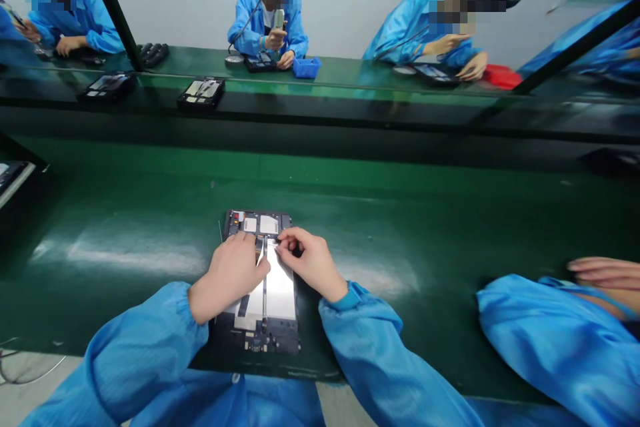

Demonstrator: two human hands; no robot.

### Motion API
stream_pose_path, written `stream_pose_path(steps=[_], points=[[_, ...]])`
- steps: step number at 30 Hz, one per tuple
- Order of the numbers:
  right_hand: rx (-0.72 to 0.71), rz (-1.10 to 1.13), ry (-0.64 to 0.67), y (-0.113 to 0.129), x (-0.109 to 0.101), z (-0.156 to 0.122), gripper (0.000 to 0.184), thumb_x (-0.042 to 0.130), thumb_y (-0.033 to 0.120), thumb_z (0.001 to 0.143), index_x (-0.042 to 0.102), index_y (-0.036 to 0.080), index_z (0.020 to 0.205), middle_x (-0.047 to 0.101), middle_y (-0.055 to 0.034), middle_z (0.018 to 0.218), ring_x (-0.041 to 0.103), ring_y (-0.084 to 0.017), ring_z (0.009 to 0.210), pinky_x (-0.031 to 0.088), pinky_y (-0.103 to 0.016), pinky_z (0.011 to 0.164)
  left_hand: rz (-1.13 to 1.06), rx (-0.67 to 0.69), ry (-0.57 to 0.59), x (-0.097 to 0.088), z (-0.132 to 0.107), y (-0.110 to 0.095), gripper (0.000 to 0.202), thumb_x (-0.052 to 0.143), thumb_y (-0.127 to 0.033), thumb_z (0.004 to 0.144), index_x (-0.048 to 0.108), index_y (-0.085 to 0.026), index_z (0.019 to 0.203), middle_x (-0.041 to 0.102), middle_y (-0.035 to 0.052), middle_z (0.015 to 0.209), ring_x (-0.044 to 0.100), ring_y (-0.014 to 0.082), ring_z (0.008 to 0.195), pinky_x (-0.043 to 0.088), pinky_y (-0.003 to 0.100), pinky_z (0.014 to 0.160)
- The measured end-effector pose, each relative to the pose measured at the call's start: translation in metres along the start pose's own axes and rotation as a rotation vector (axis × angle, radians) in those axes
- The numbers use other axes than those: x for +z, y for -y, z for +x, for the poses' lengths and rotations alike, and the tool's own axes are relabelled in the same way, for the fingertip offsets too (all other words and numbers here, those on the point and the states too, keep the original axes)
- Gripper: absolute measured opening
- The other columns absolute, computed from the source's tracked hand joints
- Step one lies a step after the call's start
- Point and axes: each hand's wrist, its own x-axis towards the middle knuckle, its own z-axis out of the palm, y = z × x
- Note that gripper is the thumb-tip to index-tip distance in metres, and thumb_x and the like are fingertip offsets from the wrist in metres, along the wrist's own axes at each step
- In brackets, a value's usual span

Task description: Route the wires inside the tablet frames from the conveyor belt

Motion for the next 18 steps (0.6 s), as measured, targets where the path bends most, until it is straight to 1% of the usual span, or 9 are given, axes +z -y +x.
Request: stream_pose_path(steps=[2, 5, 6, 8, 10, 12, 14, 16, 18], points=[[0.072, 0.056, -0.030, -0.006, -0.002, -0.001, 0.015, 0.061, 0.017, 0.078, 0.065, 0.019, 0.092, 0.066, 0.0002, 0.072, 0.058, -0.013, 0.063, 0.045, -0.025, 0.061, 0.003, 0.006, -0.009, 0.001, 0.001, -0.002, 0.027, 0.050, -0.037, 0.085, 0.060, -0.014, 0.093, 0.065, 0.0150, 0.098, 0.061, 0.0312, 0.096, 0.049, 0.040, 0.081], [0.162, 0.139, -0.076, -0.016, -0.005, -0.003, 0.016, 0.063, 0.020, 0.076, 0.065, 0.018, 0.092, 0.066, -0.0006, 0.072, 0.057, -0.013, 0.061, 0.044, -0.024, 0.057, -0.034, 0.011, 0.012, 0.002, 0.004, -0.005, 0.020, 0.052, -0.024, 0.080, 0.060, -0.014, 0.095, 0.065, 0.0133, 0.096, 0.061, 0.0301, 0.095, 0.047, 0.041, 0.082], [0.186, 0.169, -0.080, -0.018, -0.006, -0.003, 0.016, 0.063, 0.021, 0.076, 0.065, 0.017, 0.092, 0.066, -0.0011, 0.072, 0.058, -0.013, 0.062, 0.045, -0.024, 0.057, -0.066, 0.007, -0.006, 0.001, 0.005, -0.006, 0.024, 0.052, -0.020, 0.078, 0.059, -0.014, 0.100, 0.065, 0.0125, 0.096, 0.060, 0.0290, 0.094, 0.047, 0.040, 0.083], [0.226, 0.230, -0.072, -0.022, -0.006, -0.003, 0.017, 0.064, 0.023, 0.075, 0.065, 0.017, 0.091, 0.067, -0.0022, 0.073, 0.061, -0.014, 0.064, 0.048, -0.025, 0.060, -0.133, 0.022, -0.089, 0.000, 0.009, -0.006, 0.041, 0.054, -0.017, 0.076, 0.054, -0.014, 0.117, 0.064, 0.0121, 0.106, 0.058, 0.0278, 0.100, 0.045, 0.039, 0.087], [0.260, 0.271, -0.064, -0.024, -0.007, -0.003, 0.017, 0.065, 0.024, 0.075, 0.065, 0.017, 0.089, 0.067, -0.0028, 0.074, 0.063, -0.015, 0.067, 0.050, -0.026, 0.063, -0.178, 0.108, -0.150, -0.002, 0.016, -0.004, 0.047, 0.055, -0.019, 0.078, 0.050, -0.016, 0.125, 0.061, 0.0113, 0.116, 0.055, 0.0270, 0.107, 0.043, 0.039, 0.093], [0.282, 0.293, -0.064, -0.025, -0.008, -0.003, 0.016, 0.066, 0.025, 0.075, 0.065, 0.017, 0.089, 0.067, -0.0031, 0.074, 0.063, -0.015, 0.068, 0.052, -0.027, 0.065, -0.205, 0.246, -0.112, -0.004, 0.028, -0.001, 0.035, 0.056, -0.022, 0.082, 0.057, -0.018, 0.117, 0.062, 0.0088, 0.115, 0.054, 0.0258, 0.107, 0.042, 0.039, 0.095], [0.300, 0.305, -0.056, -0.026, -0.009, -0.003, 0.017, 0.066, 0.026, 0.074, 0.064, 0.017, 0.088, 0.066, -0.0030, 0.074, 0.063, -0.015, 0.068, 0.052, -0.027, 0.065, -0.226, 0.357, -0.022, -0.005, 0.042, 0.002, 0.019, 0.056, -0.022, 0.084, 0.065, -0.019, 0.100, 0.065, 0.0063, 0.103, 0.055, 0.0242, 0.100, 0.042, 0.037, 0.092], [0.315, 0.316, -0.042, -0.026, -0.011, -0.003, 0.017, 0.067, 0.027, 0.074, 0.064, 0.017, 0.088, 0.066, -0.0027, 0.074, 0.063, -0.015, 0.067, 0.053, -0.027, 0.064, -0.240, 0.398, 0.034, -0.005, 0.054, 0.003, 0.013, 0.056, -0.021, 0.085, 0.068, -0.019, 0.089, 0.066, 0.0049, 0.095, 0.055, 0.0227, 0.094, 0.043, 0.035, 0.087], [0.327, 0.323, -0.031, -0.027, -0.013, -0.003, 0.018, 0.068, 0.028, 0.073, 0.063, 0.017, 0.087, 0.066, -0.0024, 0.073, 0.063, -0.015, 0.066, 0.053, -0.027, 0.064, -0.244, 0.397, 0.059, -0.006, 0.063, 0.003, 0.013, 0.056, -0.020, 0.084, 0.070, -0.020, 0.084, 0.067, 0.0041, 0.091, 0.056, 0.0214, 0.090, 0.043, 0.034, 0.085]])
